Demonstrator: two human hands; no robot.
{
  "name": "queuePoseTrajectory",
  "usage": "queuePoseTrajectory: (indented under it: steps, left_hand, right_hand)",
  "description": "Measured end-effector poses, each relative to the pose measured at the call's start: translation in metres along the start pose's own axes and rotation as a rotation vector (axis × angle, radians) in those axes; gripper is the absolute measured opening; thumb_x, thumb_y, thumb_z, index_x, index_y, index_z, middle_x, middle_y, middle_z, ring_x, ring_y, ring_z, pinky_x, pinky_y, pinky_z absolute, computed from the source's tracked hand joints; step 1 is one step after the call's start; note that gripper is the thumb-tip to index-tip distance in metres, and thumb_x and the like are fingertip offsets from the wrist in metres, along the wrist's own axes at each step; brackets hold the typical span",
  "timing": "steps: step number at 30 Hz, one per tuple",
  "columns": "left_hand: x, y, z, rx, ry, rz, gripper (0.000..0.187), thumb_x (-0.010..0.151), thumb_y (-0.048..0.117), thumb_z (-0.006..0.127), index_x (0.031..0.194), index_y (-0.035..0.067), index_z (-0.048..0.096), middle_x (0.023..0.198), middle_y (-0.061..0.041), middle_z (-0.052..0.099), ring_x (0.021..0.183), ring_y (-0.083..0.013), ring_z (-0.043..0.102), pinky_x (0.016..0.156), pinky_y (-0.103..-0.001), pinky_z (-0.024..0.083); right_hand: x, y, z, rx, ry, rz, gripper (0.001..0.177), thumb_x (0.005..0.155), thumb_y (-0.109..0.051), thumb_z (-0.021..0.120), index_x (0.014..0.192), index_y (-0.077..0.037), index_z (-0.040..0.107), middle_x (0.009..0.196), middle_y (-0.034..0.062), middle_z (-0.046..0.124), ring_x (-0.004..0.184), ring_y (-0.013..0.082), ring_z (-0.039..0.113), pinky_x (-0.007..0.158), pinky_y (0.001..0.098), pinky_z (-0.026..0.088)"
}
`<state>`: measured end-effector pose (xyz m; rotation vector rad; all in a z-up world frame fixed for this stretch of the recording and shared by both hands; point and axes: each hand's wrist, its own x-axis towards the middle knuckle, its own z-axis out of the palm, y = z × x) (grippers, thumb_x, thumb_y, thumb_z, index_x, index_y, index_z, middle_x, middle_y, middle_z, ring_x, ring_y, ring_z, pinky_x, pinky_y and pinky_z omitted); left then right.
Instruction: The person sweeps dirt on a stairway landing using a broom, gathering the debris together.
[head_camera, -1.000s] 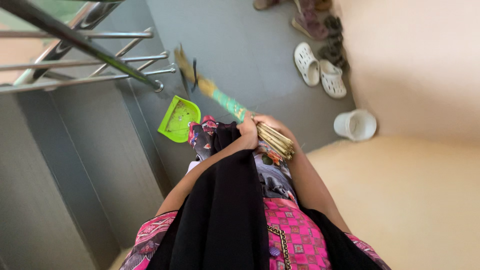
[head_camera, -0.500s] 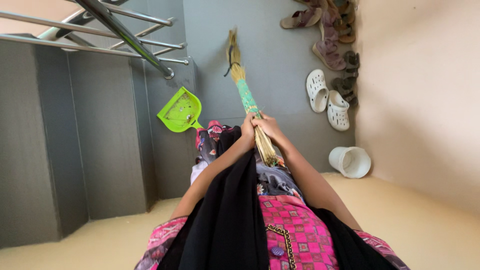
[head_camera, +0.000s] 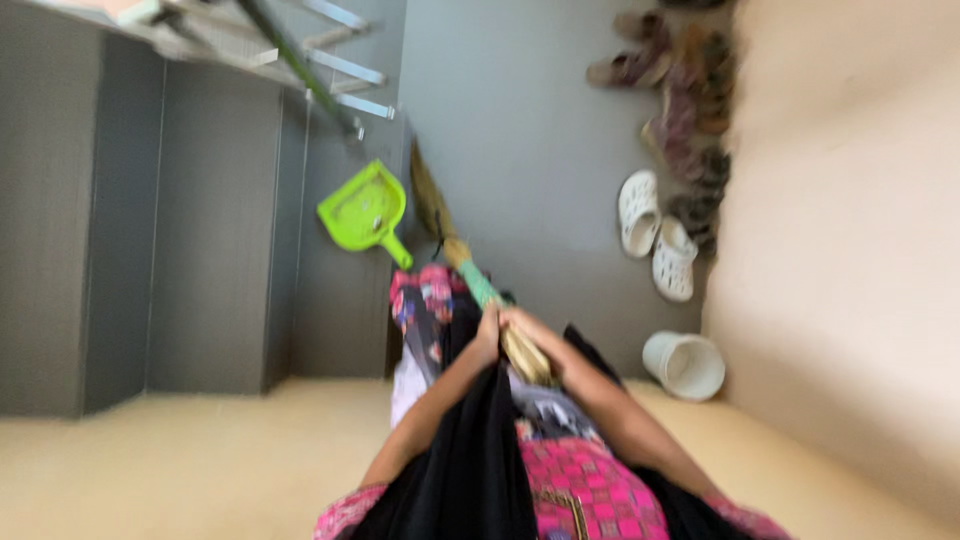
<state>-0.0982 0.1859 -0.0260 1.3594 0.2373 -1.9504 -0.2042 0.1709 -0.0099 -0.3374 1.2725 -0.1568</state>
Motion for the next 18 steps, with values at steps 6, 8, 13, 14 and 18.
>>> queuePoseTrajectory:
  steps: [6, 8, 13, 14, 18]
  left_hand:
    - [0.028, 0.016, 0.053, 0.069, 0.091, -0.134, 0.047, 0.089, 0.053, 0.054, 0.107, 0.010, 0.064, 0.102, -0.017, 0.068, 0.092, -0.0347, 0.068, 0.087, -0.055, 0.056]
    - [0.042, 0.039, 0.070, -0.008, -0.049, -0.086, 0.051, 0.089, 0.053, 0.050, 0.105, 0.007, 0.065, 0.102, -0.019, 0.071, 0.092, -0.0353, 0.071, 0.087, -0.053, 0.058]
    - [0.063, 0.111, 0.106, 0.036, -0.120, 0.028, 0.054, 0.093, 0.055, 0.050, 0.107, 0.005, 0.066, 0.102, -0.019, 0.071, 0.091, -0.0345, 0.071, 0.087, -0.051, 0.059]
    - [0.062, 0.125, 0.109, 0.069, -0.122, 0.026, 0.055, 0.094, 0.056, 0.049, 0.106, 0.005, 0.066, 0.101, -0.019, 0.071, 0.090, -0.0344, 0.070, 0.086, -0.052, 0.059]
    - [0.055, 0.145, 0.097, 0.124, -0.051, 0.151, 0.049, 0.094, 0.053, 0.053, 0.110, 0.008, 0.065, 0.101, -0.015, 0.070, 0.091, -0.0316, 0.069, 0.085, -0.050, 0.059]
  right_hand:
    - [-0.009, -0.046, -0.032, 0.055, 0.222, -0.287, 0.022, 0.075, -0.021, 0.066, 0.083, -0.001, 0.071, 0.073, 0.0109, 0.068, 0.060, 0.0207, 0.063, 0.052, 0.0368, 0.050]
    - [-0.008, -0.078, -0.032, 0.057, 0.181, -0.275, 0.024, 0.077, -0.023, 0.066, 0.085, -0.001, 0.069, 0.074, 0.0109, 0.067, 0.060, 0.0209, 0.062, 0.052, 0.0367, 0.050]
    - [-0.043, -0.166, -0.006, 0.133, 0.108, -0.282, 0.028, 0.082, -0.029, 0.062, 0.089, -0.002, 0.067, 0.076, 0.0105, 0.068, 0.061, 0.0212, 0.063, 0.055, 0.0372, 0.052]
    - [-0.044, -0.179, -0.001, 0.133, 0.104, -0.287, 0.028, 0.083, -0.029, 0.061, 0.089, -0.002, 0.067, 0.077, 0.0107, 0.068, 0.062, 0.0217, 0.064, 0.056, 0.0377, 0.053]
    - [-0.004, -0.170, 0.007, 0.125, 0.026, -0.281, 0.028, 0.085, -0.030, 0.059, 0.090, -0.004, 0.067, 0.080, 0.0117, 0.070, 0.066, 0.0238, 0.066, 0.062, 0.0394, 0.056]
